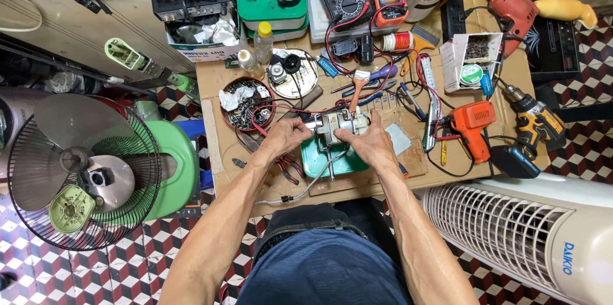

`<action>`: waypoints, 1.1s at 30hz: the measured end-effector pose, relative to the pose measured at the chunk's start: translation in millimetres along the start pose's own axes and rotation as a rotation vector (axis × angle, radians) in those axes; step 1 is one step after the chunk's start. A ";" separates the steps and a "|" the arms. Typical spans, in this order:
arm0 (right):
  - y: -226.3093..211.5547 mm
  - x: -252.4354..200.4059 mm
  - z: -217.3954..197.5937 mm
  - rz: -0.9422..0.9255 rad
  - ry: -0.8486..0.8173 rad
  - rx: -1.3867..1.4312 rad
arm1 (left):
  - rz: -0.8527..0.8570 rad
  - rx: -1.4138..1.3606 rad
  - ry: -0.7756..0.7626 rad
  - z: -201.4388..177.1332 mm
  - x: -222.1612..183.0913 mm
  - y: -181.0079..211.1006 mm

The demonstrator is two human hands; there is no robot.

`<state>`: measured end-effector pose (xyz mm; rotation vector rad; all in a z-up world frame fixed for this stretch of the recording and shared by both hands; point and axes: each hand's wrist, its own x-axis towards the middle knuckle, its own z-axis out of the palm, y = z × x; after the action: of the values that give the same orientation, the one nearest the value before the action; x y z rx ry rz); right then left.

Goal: The person works on a small electric motor at a cluttered workbench. They handle a paper, position the motor on a green pad, manipulate its parts by hand, and use a cordless drill on the motor assembly, turning and repositioning the motor as they work.

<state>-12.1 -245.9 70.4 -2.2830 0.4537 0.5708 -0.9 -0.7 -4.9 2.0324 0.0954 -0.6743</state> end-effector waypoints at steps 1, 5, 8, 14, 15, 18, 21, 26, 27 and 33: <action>-0.1 0.1 0.2 0.000 -0.002 -0.002 | 0.001 0.009 0.005 0.0 -0.4 0.7; -2.8 -4.5 2.7 0.009 0.002 0.011 | 0.041 -0.016 0.000 0.5 -1.4 -8.8; 5.4 -5.4 7.7 0.040 0.018 0.077 | 0.127 0.156 0.037 -2.0 -4.4 -10.6; 32.3 -23.6 15.9 -0.064 0.069 0.111 | -0.218 0.128 -0.152 -11.4 -56.5 50.9; 31.3 -30.3 14.4 -0.073 0.064 0.126 | -0.240 -0.043 -0.177 -9.2 -57.6 44.1; 30.7 -43.1 5.7 -0.139 0.054 0.172 | -0.076 -0.037 -0.088 -4.6 -49.5 17.0; 37.1 -55.9 -1.0 -0.203 0.023 0.217 | 0.088 0.143 0.036 -4.7 -49.9 1.3; 104.3 -48.2 -24.3 -0.207 0.045 0.221 | 0.094 0.232 0.074 -5.6 -43.4 -4.0; 127.2 -38.3 -29.0 -0.216 0.112 0.301 | 0.192 0.244 0.090 -3.9 -39.6 -6.0; 243.1 10.8 -79.0 -0.120 0.126 0.379 | 0.155 0.424 0.115 -11.0 -62.7 18.6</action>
<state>-97.3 -468.3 -22.9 -1.9712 0.4405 0.2557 -43.0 10.8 45.0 2.4547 -0.1493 -0.5093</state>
